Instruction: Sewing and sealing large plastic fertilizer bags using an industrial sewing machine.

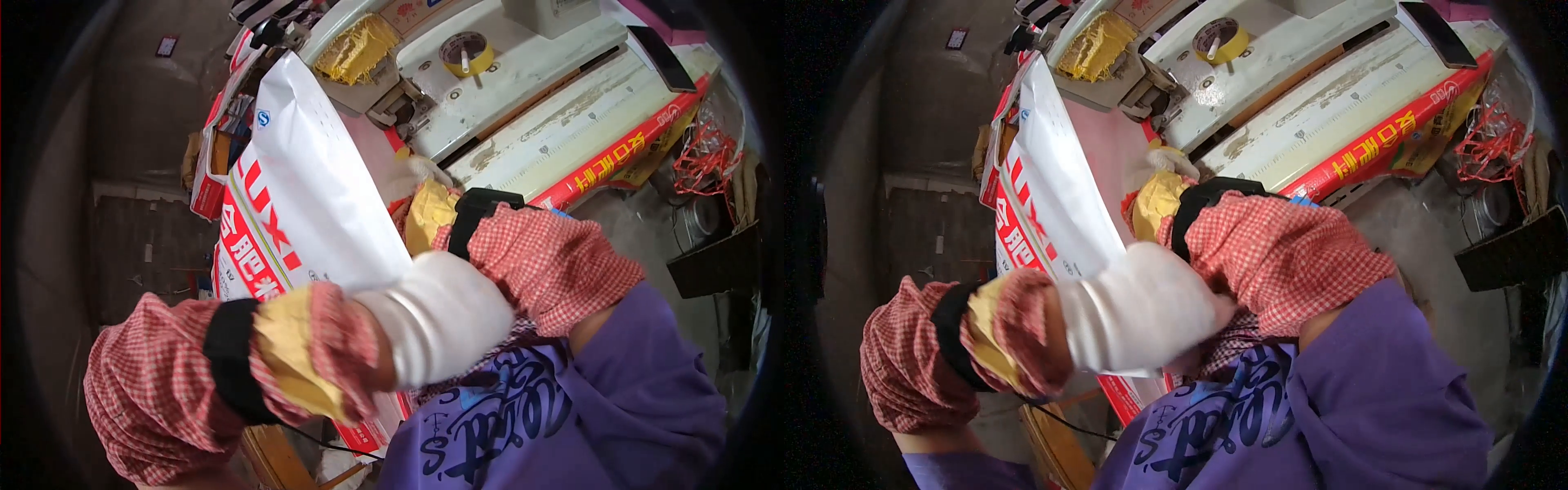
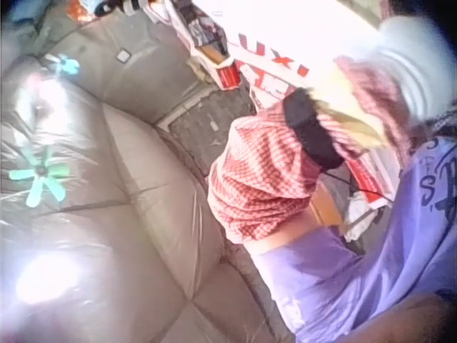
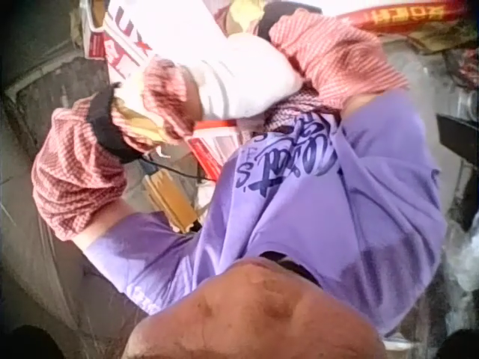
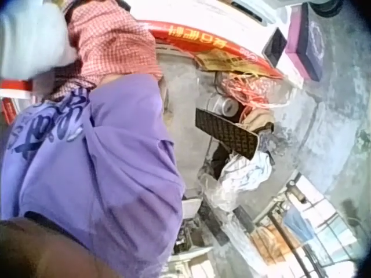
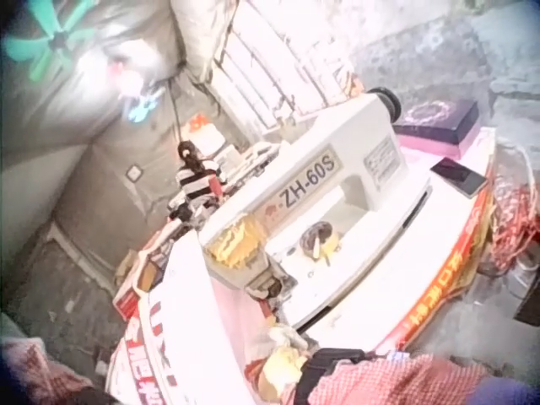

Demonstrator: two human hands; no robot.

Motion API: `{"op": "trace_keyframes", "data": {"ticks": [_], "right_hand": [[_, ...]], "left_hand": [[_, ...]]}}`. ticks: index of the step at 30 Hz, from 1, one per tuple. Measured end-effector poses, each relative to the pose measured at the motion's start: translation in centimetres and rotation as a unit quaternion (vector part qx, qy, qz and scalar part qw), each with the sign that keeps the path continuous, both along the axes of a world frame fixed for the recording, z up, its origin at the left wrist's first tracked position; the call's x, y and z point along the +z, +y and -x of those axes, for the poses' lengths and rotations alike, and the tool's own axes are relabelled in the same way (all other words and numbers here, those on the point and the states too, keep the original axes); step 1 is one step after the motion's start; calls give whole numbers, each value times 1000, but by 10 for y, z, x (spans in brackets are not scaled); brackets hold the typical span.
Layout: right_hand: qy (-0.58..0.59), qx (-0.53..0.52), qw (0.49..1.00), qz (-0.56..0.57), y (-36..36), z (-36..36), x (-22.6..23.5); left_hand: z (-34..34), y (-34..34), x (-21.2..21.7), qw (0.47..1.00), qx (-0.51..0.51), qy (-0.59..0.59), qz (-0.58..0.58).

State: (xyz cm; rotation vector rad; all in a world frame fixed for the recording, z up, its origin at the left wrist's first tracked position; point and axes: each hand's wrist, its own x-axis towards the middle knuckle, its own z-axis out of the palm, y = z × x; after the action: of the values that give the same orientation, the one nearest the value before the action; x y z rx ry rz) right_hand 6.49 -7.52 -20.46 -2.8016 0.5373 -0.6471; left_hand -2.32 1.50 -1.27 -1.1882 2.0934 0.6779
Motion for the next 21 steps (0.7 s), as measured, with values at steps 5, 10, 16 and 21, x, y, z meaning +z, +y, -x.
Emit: {"op": "trace_keyframes", "data": {"ticks": [5, 10, 16, 21], "right_hand": [[-55, -65, 995, -58, 13, 10, 13], [-109, -67, 984, -126, 9, 75, 57], [-45, -137, 961, -237, -14, 46, 49], [-188, -33, 656, -730, -33, 23, 41]], "left_hand": [[-106, -57, 63, 954, -96, -167, 230], [-88, -21, 71, 968, -181, -70, 161], [-47, -18, 16, 990, -20, 26, 135], [-109, -53, -28, 947, 15, -90, 308]]}}
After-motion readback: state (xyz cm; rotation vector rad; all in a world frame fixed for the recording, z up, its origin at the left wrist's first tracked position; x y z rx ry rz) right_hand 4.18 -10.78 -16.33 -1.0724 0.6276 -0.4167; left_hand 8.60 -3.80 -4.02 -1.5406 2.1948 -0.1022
